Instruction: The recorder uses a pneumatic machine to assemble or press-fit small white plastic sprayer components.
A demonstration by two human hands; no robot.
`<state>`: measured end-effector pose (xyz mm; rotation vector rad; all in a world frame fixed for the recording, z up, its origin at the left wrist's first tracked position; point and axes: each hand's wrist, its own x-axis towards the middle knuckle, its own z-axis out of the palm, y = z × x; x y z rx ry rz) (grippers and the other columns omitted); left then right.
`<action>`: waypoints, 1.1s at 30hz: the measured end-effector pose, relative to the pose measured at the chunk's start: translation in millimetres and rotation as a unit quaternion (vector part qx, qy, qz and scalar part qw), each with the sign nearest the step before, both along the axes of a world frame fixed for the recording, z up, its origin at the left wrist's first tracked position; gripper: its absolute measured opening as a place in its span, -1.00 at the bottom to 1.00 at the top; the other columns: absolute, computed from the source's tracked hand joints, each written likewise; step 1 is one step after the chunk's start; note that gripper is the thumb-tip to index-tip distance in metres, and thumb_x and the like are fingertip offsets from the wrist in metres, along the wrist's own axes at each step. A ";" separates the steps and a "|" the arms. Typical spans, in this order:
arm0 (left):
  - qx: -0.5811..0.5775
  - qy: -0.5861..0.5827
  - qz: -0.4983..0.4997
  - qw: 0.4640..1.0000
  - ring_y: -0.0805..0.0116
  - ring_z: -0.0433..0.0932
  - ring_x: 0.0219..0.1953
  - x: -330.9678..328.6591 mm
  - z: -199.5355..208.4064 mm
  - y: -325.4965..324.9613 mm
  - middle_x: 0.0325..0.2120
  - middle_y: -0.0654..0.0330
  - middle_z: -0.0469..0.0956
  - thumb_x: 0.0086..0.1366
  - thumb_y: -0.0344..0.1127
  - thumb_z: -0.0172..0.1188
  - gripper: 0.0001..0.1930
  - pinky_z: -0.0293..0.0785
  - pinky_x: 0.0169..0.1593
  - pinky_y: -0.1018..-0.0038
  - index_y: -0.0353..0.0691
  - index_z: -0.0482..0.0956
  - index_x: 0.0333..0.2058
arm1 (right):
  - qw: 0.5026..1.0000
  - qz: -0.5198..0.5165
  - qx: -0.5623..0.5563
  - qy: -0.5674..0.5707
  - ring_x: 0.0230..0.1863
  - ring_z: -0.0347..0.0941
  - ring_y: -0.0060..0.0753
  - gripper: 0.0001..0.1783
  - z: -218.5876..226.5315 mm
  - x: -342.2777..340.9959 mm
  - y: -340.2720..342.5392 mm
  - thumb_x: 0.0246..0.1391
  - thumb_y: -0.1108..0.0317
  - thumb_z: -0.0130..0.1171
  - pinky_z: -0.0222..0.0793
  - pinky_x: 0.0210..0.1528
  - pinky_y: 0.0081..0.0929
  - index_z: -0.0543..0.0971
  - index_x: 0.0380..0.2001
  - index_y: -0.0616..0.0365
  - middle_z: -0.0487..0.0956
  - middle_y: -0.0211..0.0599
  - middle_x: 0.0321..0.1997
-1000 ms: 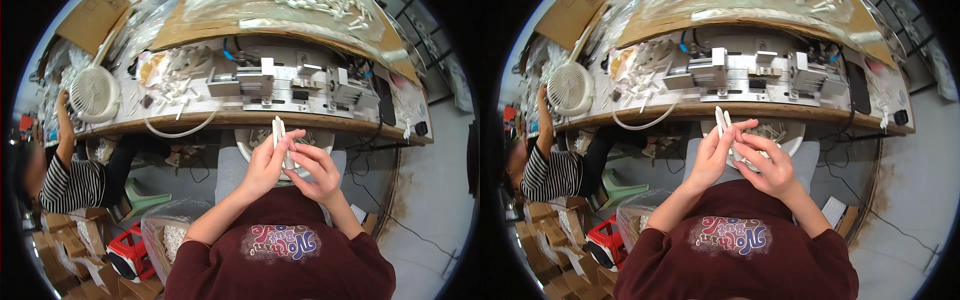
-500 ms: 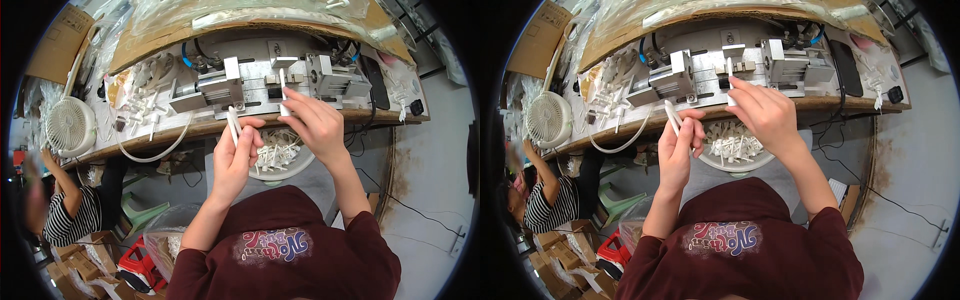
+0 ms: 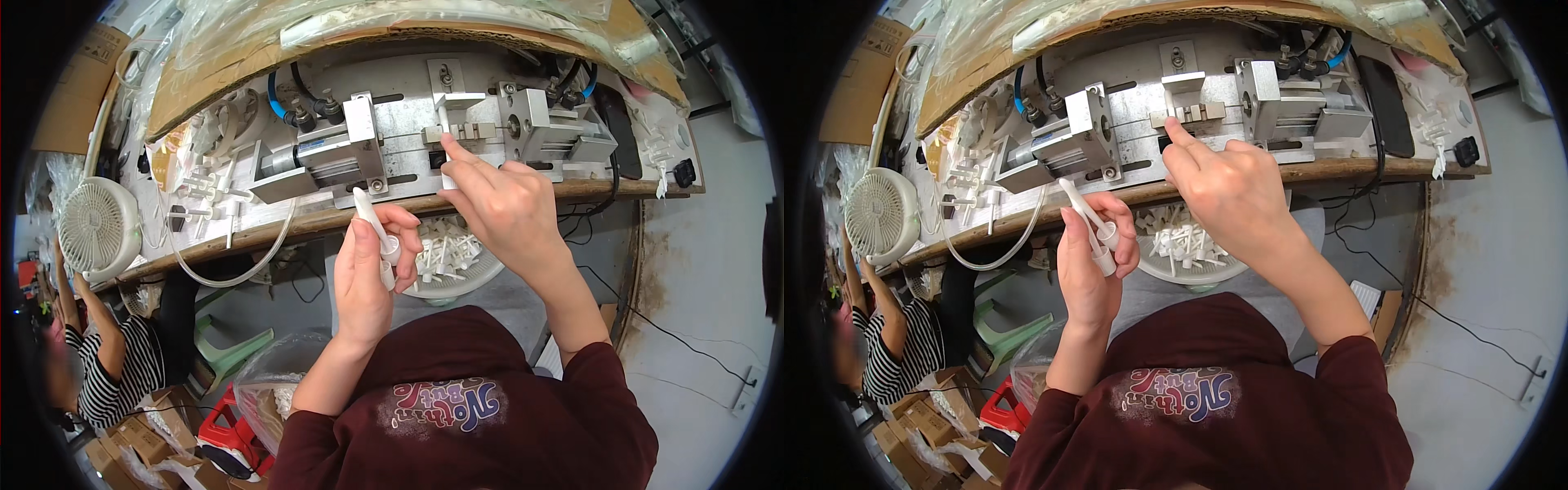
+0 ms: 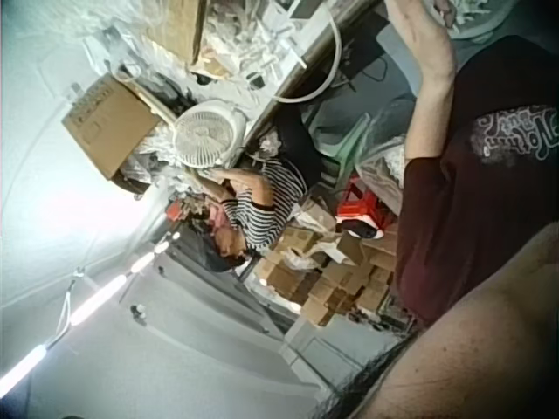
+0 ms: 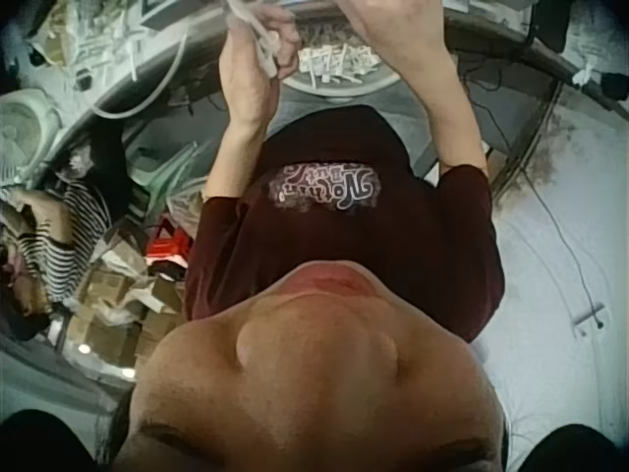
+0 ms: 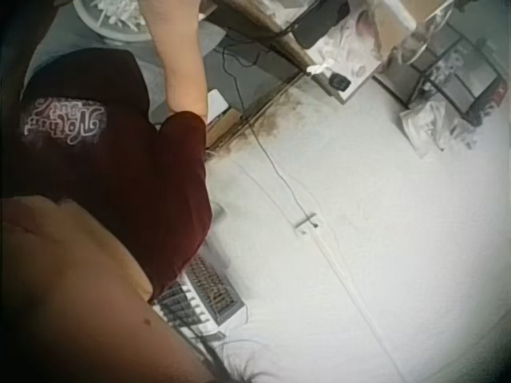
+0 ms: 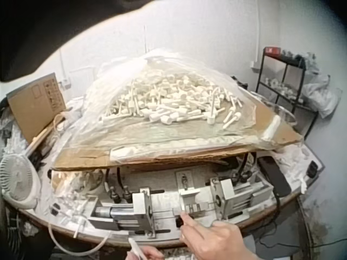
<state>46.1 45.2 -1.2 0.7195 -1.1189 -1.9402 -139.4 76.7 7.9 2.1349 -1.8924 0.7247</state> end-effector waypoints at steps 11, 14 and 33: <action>0.025 0.015 0.000 1.000 0.57 0.22 -0.57 -1.8 -3.2 -1.2 -0.41 0.21 0.44 0.56 0.02 -0.37 -0.50 0.10 -0.56 0.62 -0.30 0.41 -0.14 | 0.999 0.012 -0.001 0.033 -0.71 0.35 -0.44 -0.86 0.9 -1.7 -2.3 -0.16 0.44 0.25 0.29 -0.57 -0.58 0.50 -0.46 0.14 0.66 -0.18 -0.03; 0.027 0.019 0.000 0.999 0.56 0.23 -0.56 -3.3 -4.1 -0.3 -0.40 0.21 0.44 0.56 0.01 -0.36 -0.51 0.10 -0.56 0.61 -0.30 0.41 -0.14 | 0.999 0.021 -0.009 0.029 -0.74 0.33 -0.44 -0.89 1.0 -1.8 -3.6 -0.19 0.47 0.18 0.30 -0.58 -0.59 0.45 -0.52 0.15 0.66 -0.09 -0.03; -0.045 0.039 0.022 0.998 0.10 0.53 0.09 0.5 -4.8 1.5 0.04 -0.28 0.50 0.53 -0.23 -0.19 -0.75 0.36 0.21 0.26 -0.26 0.39 -0.07 | 0.995 0.061 -0.039 -0.067 -0.52 0.53 -0.35 -0.65 14.6 13.9 19.5 -0.13 0.39 0.34 0.43 -0.46 -0.48 0.56 -0.20 0.18 0.66 -0.22 -0.14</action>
